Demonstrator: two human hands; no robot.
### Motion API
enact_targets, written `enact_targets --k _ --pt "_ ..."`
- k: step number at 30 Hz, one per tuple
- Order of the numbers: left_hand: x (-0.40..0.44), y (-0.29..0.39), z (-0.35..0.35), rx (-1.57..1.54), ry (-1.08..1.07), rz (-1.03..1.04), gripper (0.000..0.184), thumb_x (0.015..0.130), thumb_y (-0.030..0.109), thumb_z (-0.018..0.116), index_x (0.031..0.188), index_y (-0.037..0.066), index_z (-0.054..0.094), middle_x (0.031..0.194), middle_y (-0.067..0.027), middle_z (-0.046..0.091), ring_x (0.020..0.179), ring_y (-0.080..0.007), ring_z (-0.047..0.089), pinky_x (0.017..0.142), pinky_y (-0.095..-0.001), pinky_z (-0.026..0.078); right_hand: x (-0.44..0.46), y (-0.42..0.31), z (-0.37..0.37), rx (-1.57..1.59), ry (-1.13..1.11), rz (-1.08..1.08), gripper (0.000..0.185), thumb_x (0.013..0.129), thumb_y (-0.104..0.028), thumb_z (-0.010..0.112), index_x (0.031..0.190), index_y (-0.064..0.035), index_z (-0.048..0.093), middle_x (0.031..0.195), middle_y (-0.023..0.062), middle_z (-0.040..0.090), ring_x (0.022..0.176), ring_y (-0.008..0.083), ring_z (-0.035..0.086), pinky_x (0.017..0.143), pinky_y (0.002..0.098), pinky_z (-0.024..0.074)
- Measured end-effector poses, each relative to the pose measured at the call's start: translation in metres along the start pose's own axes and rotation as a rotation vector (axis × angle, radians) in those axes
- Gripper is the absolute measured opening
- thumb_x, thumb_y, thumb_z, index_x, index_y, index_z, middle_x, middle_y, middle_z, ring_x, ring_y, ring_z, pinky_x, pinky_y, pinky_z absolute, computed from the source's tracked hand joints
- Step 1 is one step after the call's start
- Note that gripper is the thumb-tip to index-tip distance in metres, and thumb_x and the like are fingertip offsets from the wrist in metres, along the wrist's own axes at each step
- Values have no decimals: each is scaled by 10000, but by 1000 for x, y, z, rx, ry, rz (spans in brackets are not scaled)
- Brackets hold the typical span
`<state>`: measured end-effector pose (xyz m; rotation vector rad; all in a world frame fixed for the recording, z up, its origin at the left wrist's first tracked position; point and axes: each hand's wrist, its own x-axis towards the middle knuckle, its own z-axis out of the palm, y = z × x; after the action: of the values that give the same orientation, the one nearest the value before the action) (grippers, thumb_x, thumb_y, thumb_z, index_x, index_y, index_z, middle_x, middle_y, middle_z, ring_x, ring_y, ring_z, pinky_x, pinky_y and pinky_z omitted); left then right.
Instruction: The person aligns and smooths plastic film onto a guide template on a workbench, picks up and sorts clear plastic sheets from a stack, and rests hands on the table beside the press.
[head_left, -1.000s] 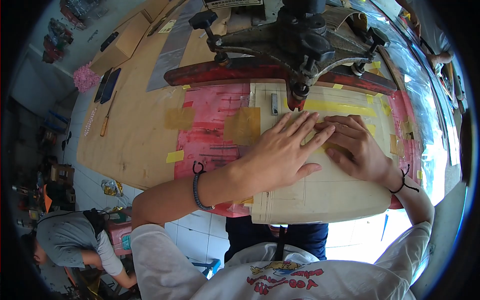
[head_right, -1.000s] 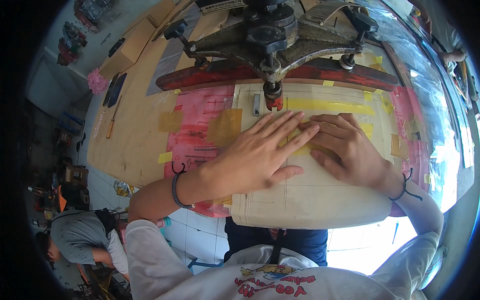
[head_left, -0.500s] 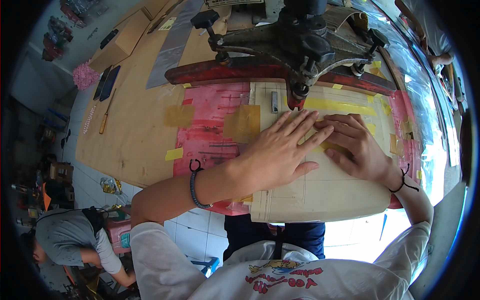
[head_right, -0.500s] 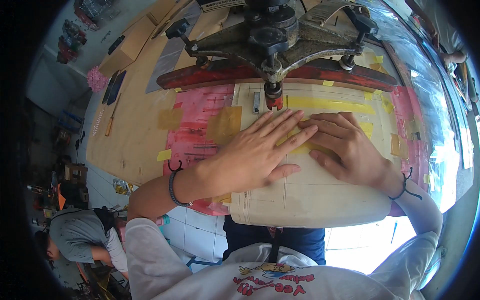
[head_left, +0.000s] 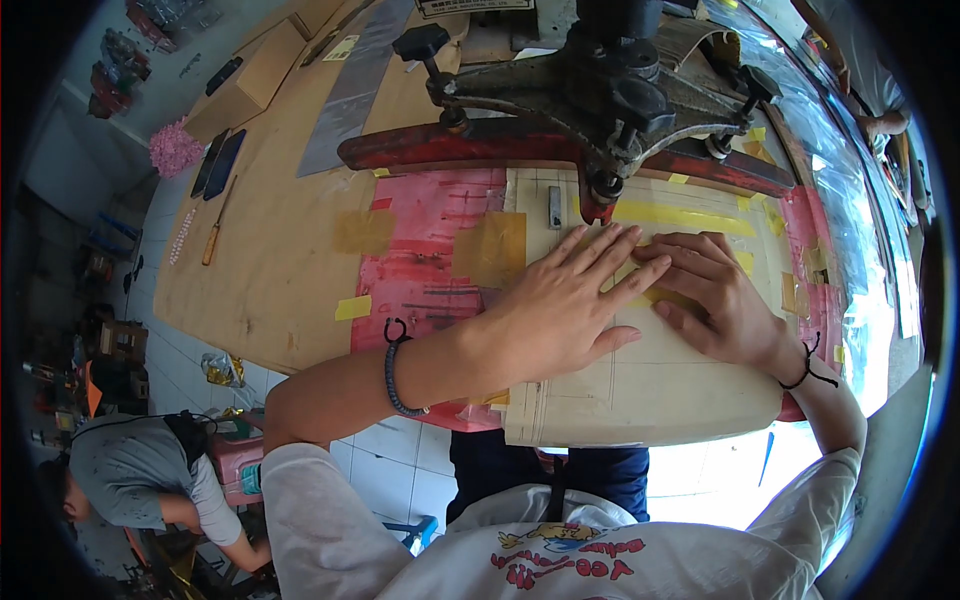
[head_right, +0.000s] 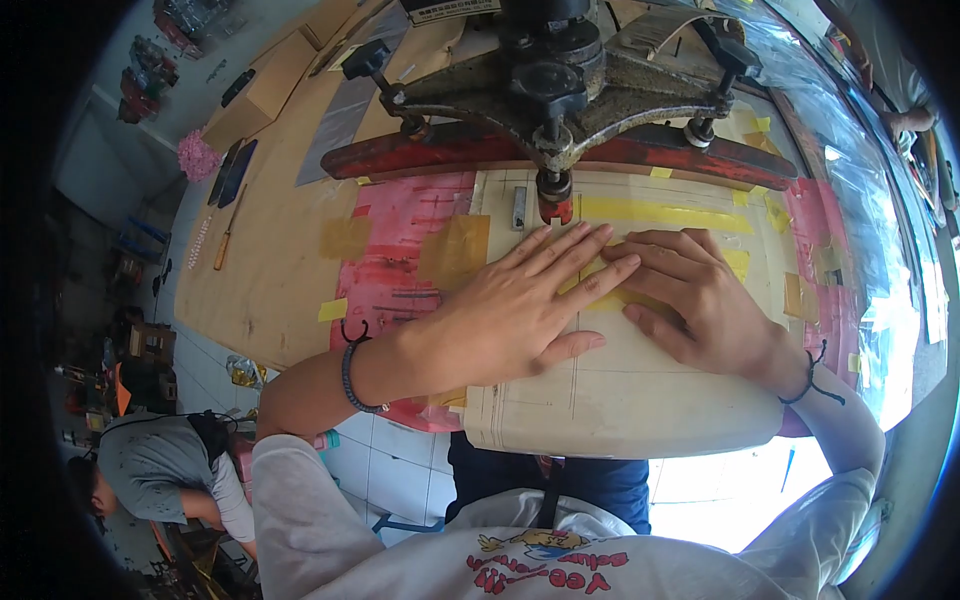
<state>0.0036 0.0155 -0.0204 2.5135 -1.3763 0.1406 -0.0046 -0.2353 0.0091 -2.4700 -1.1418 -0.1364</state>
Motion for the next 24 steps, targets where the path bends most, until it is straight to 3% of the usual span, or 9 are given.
enact_targets --k 12,24 --pt "1 -1 -3 9 5 21 771 1012 473 520 1617 92 231 1609 -264 305 1492 -407 311 1238 -514 232 -5 6 5 -6 44 -26 368 868 -148 699 1212 -16 679 1313 148 644 1259 334 565 1064 480 406" --pt "8 4 -22 -1 -123 22 780 996 399 582 1610 62 240 1623 -252 275 1499 -409 291 1239 -507 231 -10 14 12 40 154 -106 334 892 -183 681 1185 -22 675 1274 152 649 1250 321 572 1040 492 424"
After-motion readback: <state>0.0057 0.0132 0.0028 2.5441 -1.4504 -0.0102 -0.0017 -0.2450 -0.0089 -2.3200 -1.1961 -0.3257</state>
